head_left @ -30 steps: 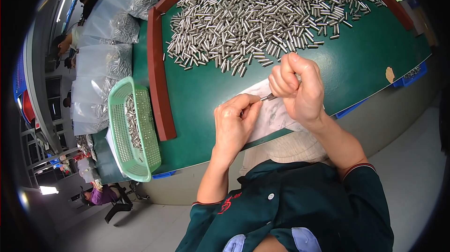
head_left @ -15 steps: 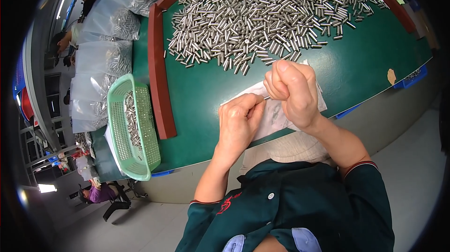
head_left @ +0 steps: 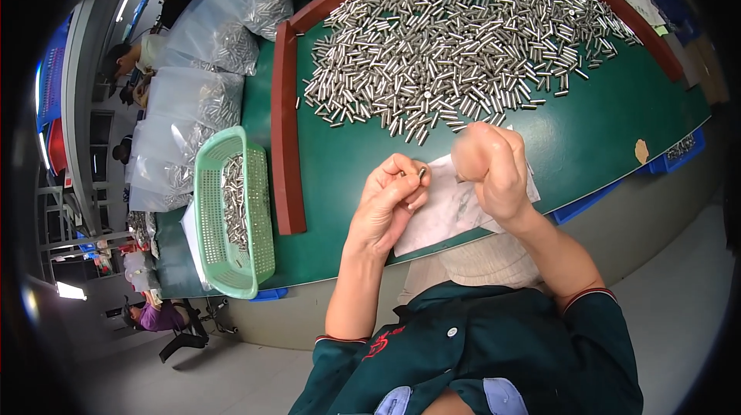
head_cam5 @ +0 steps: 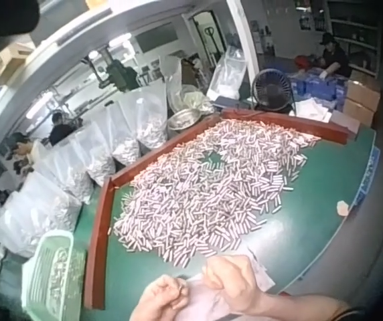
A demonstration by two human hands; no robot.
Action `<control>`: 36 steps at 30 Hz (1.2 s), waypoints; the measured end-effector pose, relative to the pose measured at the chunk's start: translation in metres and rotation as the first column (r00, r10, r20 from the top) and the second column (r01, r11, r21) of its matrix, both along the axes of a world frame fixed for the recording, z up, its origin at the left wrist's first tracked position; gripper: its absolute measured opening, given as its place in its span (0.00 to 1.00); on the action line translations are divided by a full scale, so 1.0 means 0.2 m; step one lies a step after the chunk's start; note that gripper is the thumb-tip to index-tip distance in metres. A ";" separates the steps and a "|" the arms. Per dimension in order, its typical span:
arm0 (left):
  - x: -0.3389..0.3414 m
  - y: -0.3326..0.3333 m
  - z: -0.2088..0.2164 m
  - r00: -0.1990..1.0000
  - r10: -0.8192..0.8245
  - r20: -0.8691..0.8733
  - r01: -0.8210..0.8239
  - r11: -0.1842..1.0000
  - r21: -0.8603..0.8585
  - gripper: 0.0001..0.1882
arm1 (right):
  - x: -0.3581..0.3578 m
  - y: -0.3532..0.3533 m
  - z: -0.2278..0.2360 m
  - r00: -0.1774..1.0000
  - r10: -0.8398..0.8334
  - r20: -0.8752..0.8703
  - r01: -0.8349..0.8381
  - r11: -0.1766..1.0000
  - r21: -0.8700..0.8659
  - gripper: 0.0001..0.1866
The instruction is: Inspecting small metal pins and sorting them into a basket using a small tool.
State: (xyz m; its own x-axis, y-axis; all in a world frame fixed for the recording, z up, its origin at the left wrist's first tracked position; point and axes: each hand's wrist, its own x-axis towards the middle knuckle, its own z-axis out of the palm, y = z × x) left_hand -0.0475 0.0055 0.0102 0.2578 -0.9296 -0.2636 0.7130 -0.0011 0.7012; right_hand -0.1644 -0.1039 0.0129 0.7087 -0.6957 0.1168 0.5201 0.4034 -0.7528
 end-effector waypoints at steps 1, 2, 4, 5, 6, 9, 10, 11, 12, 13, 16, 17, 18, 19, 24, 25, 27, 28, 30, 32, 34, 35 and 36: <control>0.00 -0.01 -0.01 1.000 0.014 -0.001 -0.014 1.000 0.023 0.03 | 0.00 0.00 0.00 1.000 -0.006 -0.005 0.006 1.000 0.000 0.19; 0.00 -0.01 -0.01 1.000 0.028 -0.003 -0.028 0.999 0.047 0.04 | 0.00 -0.01 0.00 1.000 -0.012 -0.010 0.012 1.000 0.000 0.19; 0.01 -0.01 -0.03 0.999 0.025 -0.035 -0.023 0.999 0.040 0.08 | 0.00 -0.01 0.00 1.000 0.002 -0.004 -0.002 1.000 0.017 0.19; 0.01 -0.01 -0.03 0.999 0.031 -0.023 -0.029 0.998 0.053 0.08 | 0.00 -0.01 0.00 1.000 0.007 -0.002 -0.007 1.000 0.026 0.19; 0.01 -0.01 -0.02 0.999 0.037 -0.011 -0.036 0.997 0.066 0.08 | 0.00 -0.01 0.00 1.000 0.012 -0.001 -0.012 0.999 0.035 0.19; 0.01 -0.02 0.00 0.998 0.045 -0.035 -0.043 0.997 0.063 0.09 | 0.00 -0.02 0.01 1.000 0.011 -0.006 -0.011 0.999 0.039 0.19; 0.01 -0.02 0.02 0.995 0.051 -0.090 -0.046 0.997 0.056 0.10 | 0.01 -0.02 0.01 1.000 0.014 -0.004 -0.014 0.999 0.038 0.19; 0.02 -0.02 0.04 0.988 0.055 -0.144 -0.049 0.998 0.050 0.11 | 0.01 -0.02 0.00 1.000 0.009 0.004 -0.010 0.999 0.045 0.19; 0.04 -0.01 0.03 0.987 0.080 -0.143 -0.074 0.996 0.047 0.14 | 0.01 -0.02 0.00 1.000 0.004 0.012 -0.005 0.999 0.053 0.19; 0.07 0.00 0.01 0.989 0.073 -0.128 -0.072 0.997 0.012 0.15 | 0.01 -0.02 0.00 1.000 0.008 0.014 -0.008 0.999 0.052 0.19; 0.13 -0.01 0.03 0.945 0.062 0.322 -0.101 0.989 0.107 0.14 | 0.00 -0.02 0.00 1.000 0.018 0.021 -0.019 0.999 0.039 0.19; 0.12 -0.04 0.06 0.842 0.048 0.537 -0.187 0.960 0.208 0.12 | 0.00 -0.03 0.00 1.000 0.018 0.014 -0.019 0.999 0.041 0.19; 0.13 -0.07 0.05 0.640 0.057 0.767 -0.308 0.933 0.188 0.07 | 0.00 -0.03 -0.01 1.000 0.018 0.007 -0.019 0.999 0.043 0.19; 0.14 -0.08 0.05 0.639 0.059 0.767 -0.311 0.932 0.187 0.07 | 0.00 -0.03 0.00 1.000 0.021 0.008 -0.022 0.999 0.043 0.19; 0.16 -0.15 0.03 0.047 -0.151 0.987 -0.434 0.887 0.156 0.08 | -0.01 -0.02 0.01 1.000 0.012 -0.009 -0.012 0.999 0.049 0.19; 0.16 -0.17 0.03 -0.045 -0.181 0.983 -0.439 0.887 0.143 0.08 | 0.00 -0.02 0.00 1.000 0.012 -0.010 -0.011 0.999 0.050 0.19; 0.17 -0.17 0.00 -0.079 -0.225 0.971 -0.434 0.885 0.170 0.08 | 0.00 -0.02 0.00 1.000 0.013 -0.007 -0.013 0.999 0.051 0.19; 0.16 -0.17 0.00 -0.071 -0.229 0.971 -0.428 0.886 0.178 0.08 | 0.00 -0.02 0.00 1.000 0.010 -0.007 -0.010 0.999 0.052 0.19; 0.16 -0.16 0.00 -0.064 -0.234 0.970 -0.422 0.887 0.186 0.08 | -0.01 -0.02 0.01 1.000 0.011 -0.001 -0.011 0.998 0.058 0.19; 0.16 -0.15 0.01 -0.039 -0.227 0.973 -0.412 0.891 0.192 0.07 | 0.00 -0.02 0.01 1.000 0.010 -0.002 -0.010 0.998 0.057 0.19; 0.15 -0.13 0.02 -0.009 -0.233 0.972 -0.397 0.893 0.210 0.07 | 0.00 -0.02 0.01 1.000 0.008 -0.003 -0.008 0.998 0.055 0.19; 0.14 -0.13 0.02 0.022 -0.237 0.971 -0.382 0.896 0.227 0.06 | 0.00 -0.03 0.01 1.000 0.008 -0.004 -0.008 0.999 0.054 0.19; 0.13 -0.11 0.03 0.022 -0.238 0.971 -0.380 0.896 0.228 0.06 | 0.00 -0.03 0.01 1.000 0.008 -0.005 -0.007 0.999 0.052 0.19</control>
State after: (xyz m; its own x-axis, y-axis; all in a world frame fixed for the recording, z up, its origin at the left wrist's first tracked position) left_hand -0.0210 -0.0174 0.0156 0.6026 -0.7960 0.0567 -0.6326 -0.4331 0.6421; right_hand -0.1646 -0.1095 0.0145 0.7145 -0.6954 0.0771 0.5133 0.4461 -0.7332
